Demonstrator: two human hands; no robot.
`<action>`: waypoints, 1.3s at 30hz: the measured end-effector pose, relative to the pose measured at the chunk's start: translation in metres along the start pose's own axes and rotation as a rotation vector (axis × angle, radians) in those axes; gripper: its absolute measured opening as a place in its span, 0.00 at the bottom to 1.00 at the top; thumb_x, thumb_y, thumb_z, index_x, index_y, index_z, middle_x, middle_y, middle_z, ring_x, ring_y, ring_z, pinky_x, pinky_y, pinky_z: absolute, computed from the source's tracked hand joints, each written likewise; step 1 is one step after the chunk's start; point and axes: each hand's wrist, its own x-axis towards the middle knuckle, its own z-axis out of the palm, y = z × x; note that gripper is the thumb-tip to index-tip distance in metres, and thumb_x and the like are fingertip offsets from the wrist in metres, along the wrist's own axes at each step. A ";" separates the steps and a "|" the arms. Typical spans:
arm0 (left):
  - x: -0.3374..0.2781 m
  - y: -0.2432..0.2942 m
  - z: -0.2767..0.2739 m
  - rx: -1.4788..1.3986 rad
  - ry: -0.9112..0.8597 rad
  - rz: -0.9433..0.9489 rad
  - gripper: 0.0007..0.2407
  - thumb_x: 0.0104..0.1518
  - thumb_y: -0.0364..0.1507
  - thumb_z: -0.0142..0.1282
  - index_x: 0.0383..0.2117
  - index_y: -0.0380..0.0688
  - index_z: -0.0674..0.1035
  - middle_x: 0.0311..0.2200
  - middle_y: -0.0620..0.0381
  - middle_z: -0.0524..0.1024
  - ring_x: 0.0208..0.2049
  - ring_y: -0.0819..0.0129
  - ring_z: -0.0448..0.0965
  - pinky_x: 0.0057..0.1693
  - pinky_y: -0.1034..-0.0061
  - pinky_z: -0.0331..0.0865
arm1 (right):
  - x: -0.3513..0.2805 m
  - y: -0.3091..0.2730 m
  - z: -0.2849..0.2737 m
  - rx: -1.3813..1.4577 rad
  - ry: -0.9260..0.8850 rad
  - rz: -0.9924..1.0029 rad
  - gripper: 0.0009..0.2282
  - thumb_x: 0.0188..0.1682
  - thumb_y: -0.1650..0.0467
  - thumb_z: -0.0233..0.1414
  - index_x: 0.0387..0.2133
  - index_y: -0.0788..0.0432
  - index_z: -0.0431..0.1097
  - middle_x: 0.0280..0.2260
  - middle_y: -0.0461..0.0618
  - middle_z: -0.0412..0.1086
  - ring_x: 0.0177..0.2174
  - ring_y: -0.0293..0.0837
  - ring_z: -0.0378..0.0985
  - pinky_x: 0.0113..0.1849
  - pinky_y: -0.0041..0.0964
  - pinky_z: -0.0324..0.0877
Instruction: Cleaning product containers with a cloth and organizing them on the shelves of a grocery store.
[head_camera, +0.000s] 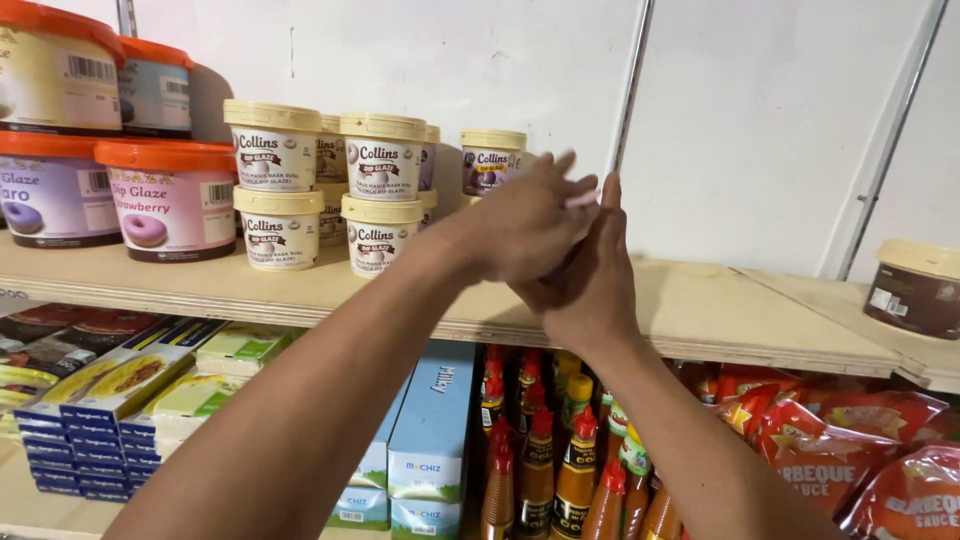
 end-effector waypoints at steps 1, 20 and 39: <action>0.000 -0.001 0.000 -0.003 -0.005 0.002 0.17 0.65 0.38 0.46 0.52 0.41 0.79 0.46 0.42 0.81 0.47 0.48 0.79 0.53 0.56 0.75 | 0.001 -0.006 -0.003 -0.002 -0.003 0.005 0.51 0.47 0.64 0.69 0.70 0.67 0.31 0.62 0.63 0.58 0.62 0.60 0.65 0.62 0.68 0.45; -0.030 0.008 -0.001 -0.204 0.166 0.146 0.11 0.61 0.30 0.51 0.38 0.32 0.78 0.33 0.41 0.82 0.37 0.48 0.82 0.46 0.61 0.74 | 0.005 -0.025 -0.008 0.259 0.092 0.227 0.53 0.41 0.65 0.69 0.69 0.69 0.30 0.63 0.71 0.53 0.60 0.63 0.65 0.55 0.51 0.67; -0.087 -0.031 -0.018 0.132 -0.283 -0.372 0.33 0.42 0.54 0.64 0.53 0.47 0.79 0.44 0.46 0.82 0.48 0.55 0.82 0.57 0.66 0.73 | 0.030 0.015 0.002 1.205 -0.372 0.866 0.41 0.43 0.68 0.59 0.71 0.41 0.44 0.58 0.56 0.64 0.52 0.50 0.74 0.48 0.47 0.74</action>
